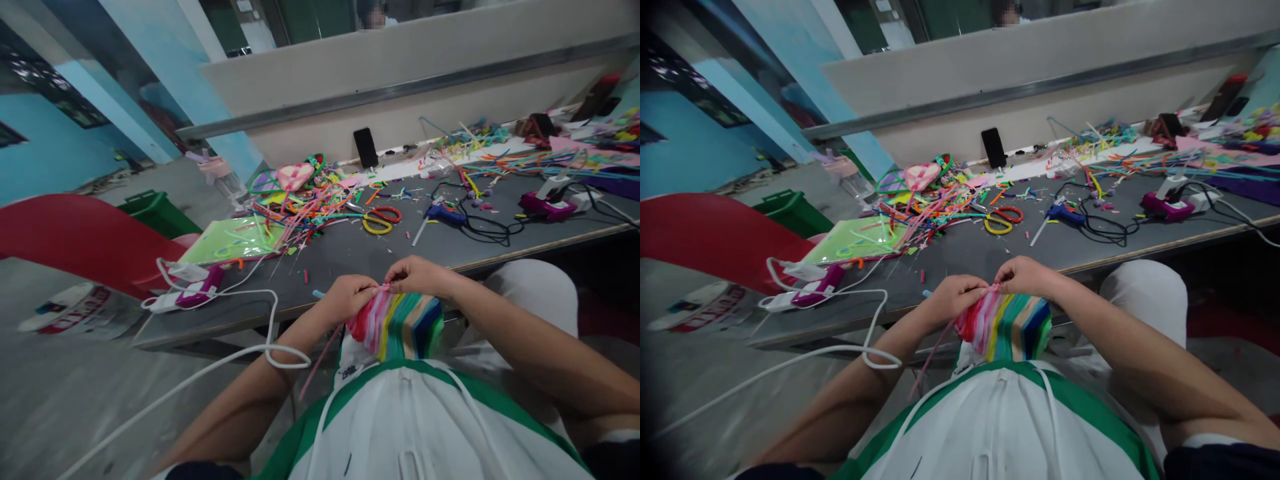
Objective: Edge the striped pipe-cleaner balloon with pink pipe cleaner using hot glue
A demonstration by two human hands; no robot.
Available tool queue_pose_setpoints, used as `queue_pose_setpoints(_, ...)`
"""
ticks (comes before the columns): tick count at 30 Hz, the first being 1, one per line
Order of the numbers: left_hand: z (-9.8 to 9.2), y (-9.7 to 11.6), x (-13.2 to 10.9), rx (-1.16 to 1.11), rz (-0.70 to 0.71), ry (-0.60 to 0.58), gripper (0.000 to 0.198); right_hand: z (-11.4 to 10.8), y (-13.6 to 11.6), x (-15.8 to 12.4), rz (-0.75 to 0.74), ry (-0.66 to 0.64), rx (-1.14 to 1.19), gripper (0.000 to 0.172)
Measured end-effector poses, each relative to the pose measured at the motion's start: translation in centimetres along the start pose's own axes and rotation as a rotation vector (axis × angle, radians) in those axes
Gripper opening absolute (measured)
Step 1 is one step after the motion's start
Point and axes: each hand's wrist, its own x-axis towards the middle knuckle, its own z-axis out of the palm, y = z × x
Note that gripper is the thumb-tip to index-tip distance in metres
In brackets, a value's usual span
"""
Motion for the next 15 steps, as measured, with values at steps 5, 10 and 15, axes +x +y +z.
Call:
queue_pose_setpoints(5, 0.3, -0.6, 0.0, -0.019, 0.019, 0.007, 0.027, 0.5, -0.6, -0.3, 0.01, 0.083, -0.091, 0.023)
queue_pose_setpoints(10, 0.5, -1.2, 0.4, -0.052, -0.008, -0.03, 0.027, 0.8, -0.8, -0.4, 0.029, 0.13, -0.125, 0.018)
queue_pose_setpoints(15, -0.5, -0.8, 0.4, -0.054, -0.01, -0.147, 0.028, 1.0, -0.2, -0.2, 0.047, 0.117, -0.089, 0.017)
